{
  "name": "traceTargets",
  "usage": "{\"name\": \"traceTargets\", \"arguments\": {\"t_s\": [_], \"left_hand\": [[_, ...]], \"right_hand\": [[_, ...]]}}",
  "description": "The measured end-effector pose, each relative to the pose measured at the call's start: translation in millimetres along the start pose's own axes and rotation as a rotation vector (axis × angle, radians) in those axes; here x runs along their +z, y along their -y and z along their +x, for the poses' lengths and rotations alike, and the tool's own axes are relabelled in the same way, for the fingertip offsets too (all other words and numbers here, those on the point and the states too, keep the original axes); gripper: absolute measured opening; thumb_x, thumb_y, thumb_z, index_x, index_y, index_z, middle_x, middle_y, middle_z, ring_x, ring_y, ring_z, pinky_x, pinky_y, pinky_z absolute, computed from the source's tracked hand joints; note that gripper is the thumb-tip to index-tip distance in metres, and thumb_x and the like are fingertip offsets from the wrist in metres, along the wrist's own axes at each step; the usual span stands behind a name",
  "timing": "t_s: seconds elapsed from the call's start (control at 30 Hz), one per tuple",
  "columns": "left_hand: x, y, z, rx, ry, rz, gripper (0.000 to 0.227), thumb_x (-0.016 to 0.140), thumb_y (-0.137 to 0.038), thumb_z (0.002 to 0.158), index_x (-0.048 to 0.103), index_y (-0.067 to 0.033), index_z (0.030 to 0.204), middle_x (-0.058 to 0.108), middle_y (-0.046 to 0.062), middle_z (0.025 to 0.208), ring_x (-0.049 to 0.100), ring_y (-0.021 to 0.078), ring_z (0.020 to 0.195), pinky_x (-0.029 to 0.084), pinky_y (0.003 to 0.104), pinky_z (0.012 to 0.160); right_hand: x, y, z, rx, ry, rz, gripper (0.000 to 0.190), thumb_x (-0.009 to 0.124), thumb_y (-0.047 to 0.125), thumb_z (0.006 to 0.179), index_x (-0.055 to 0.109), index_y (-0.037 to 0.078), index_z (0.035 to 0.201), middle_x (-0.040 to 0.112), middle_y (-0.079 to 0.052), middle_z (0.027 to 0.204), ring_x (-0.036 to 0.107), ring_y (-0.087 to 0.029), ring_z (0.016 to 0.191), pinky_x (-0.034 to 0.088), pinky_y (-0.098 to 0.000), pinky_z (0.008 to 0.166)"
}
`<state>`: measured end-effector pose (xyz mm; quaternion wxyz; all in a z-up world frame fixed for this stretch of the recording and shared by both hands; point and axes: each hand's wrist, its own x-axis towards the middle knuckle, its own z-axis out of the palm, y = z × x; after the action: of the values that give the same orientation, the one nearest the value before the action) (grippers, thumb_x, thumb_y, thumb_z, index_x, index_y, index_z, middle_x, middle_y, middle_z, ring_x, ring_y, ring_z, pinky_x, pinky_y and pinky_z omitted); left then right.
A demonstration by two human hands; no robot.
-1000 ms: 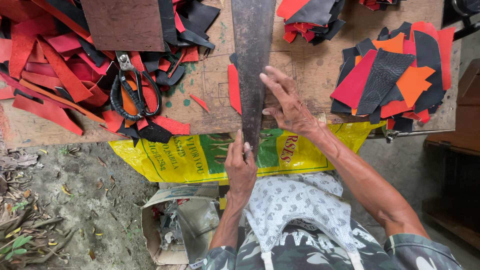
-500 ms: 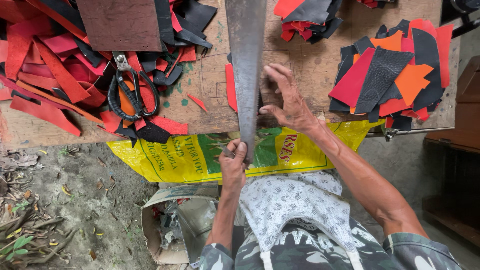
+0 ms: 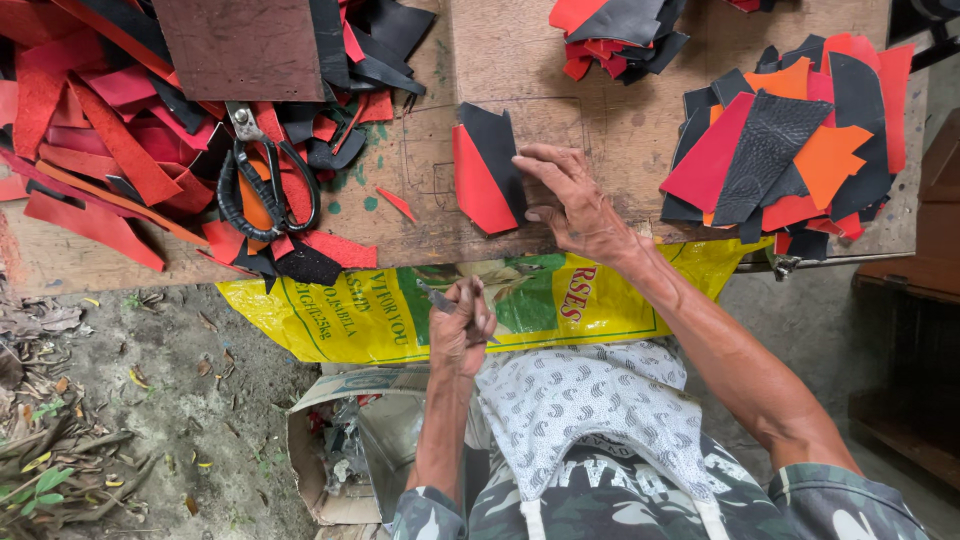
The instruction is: The person uses a hand saw to cut small rectangular pieces of red and black rubber on a wooden workbench. They repeatedly position the rubber against a metal guide, saw through it, and set the cut pieces aside.
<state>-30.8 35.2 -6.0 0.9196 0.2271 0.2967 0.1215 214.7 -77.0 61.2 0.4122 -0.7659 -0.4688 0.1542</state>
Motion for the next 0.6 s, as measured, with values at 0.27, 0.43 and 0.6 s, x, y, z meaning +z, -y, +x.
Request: {"name": "traceTargets", "arguments": {"t_s": [0.27, 0.43, 0.6], "left_hand": [[23.6, 31.2, 2.6, 0.238, -0.183, 0.504, 0.023, 0.064, -0.020, 0.105, 0.068, 0.0020, 0.111, 0.061, -0.003, 0.080, 0.047, 0.0032, 0.064, 0.037, 0.022, 0.056], [32.5, 33.2, 0.4, 0.329, -0.212, 0.684, 0.026, 0.062, -0.023, 0.105, 0.068, 0.0013, 0.113, 0.065, -0.003, 0.084, 0.052, 0.0034, 0.072, 0.043, 0.021, 0.062], [37.8, 37.8, -2.7, 0.359, -0.224, 0.703, 0.025, 0.061, -0.021, 0.105, 0.068, 0.0006, 0.115, 0.065, -0.003, 0.087, 0.054, 0.0033, 0.075, 0.045, 0.021, 0.064]], "right_hand": [[-1.6, 2.3, 1.5, -0.017, -0.052, 0.056, 0.092, 0.077, -0.011, 0.075, 0.036, 0.006, 0.155, 0.038, -0.017, 0.157, 0.039, -0.039, 0.148, 0.036, -0.0443, 0.124], [-1.7, -0.1, 0.4, 0.137, 0.002, 0.188, 0.093, 0.075, -0.011, 0.076, 0.033, 0.008, 0.157, 0.035, -0.017, 0.160, 0.048, -0.035, 0.137, 0.047, -0.0373, 0.105], [0.2, -8.1, 2.7, -0.060, -0.015, -0.006, 0.079, 0.078, -0.008, 0.074, 0.050, 0.006, 0.147, 0.039, -0.017, 0.158, 0.048, -0.036, 0.133, 0.041, -0.0436, 0.115]]}}
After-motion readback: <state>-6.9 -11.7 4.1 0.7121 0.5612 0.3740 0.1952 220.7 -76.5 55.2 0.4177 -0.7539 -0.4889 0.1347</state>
